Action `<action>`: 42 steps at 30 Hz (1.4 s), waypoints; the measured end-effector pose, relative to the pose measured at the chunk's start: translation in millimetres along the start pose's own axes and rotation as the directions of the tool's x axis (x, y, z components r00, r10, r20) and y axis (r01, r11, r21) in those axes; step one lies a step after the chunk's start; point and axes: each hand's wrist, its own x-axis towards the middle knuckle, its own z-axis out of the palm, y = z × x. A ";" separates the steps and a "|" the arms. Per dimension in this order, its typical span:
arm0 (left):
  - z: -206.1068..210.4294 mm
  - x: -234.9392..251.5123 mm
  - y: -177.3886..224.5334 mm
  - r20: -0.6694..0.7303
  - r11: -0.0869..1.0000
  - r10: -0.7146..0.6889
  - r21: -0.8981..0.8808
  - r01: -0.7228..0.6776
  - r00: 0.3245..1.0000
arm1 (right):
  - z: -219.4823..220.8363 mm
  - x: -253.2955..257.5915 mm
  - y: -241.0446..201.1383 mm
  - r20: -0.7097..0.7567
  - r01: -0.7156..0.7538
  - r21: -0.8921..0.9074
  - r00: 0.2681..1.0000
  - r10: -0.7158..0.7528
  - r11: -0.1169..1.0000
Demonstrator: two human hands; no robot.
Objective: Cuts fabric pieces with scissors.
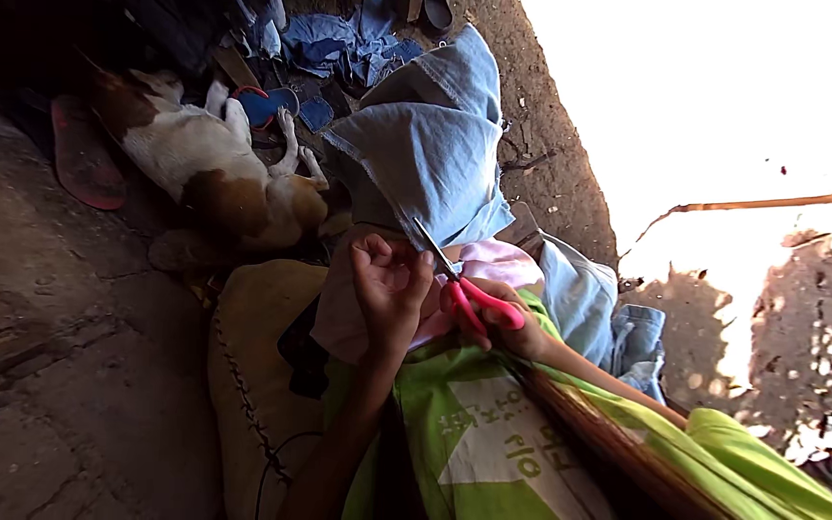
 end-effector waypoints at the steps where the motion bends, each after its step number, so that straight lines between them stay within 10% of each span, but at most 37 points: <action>1: 0.2 -0.2 0.1 0.007 1.000 0.000 0.003 0.000 1.000 | -1.0 1.6 -0.5 0.019 -0.011 0.006 1.000 0.011 1.000; 15: -9.3 9.8 16.6 0.115 0.958 -0.064 0.285 0.029 0.991 | -2.7 -5.0 -5.2 -0.020 0.024 -0.247 0.999 -0.030 0.969; 42: -6.7 9.2 11.6 0.120 0.971 -0.075 0.234 0.045 0.990 | -2.6 -3.2 -6.6 0.017 0.003 -0.170 1.000 0.000 0.985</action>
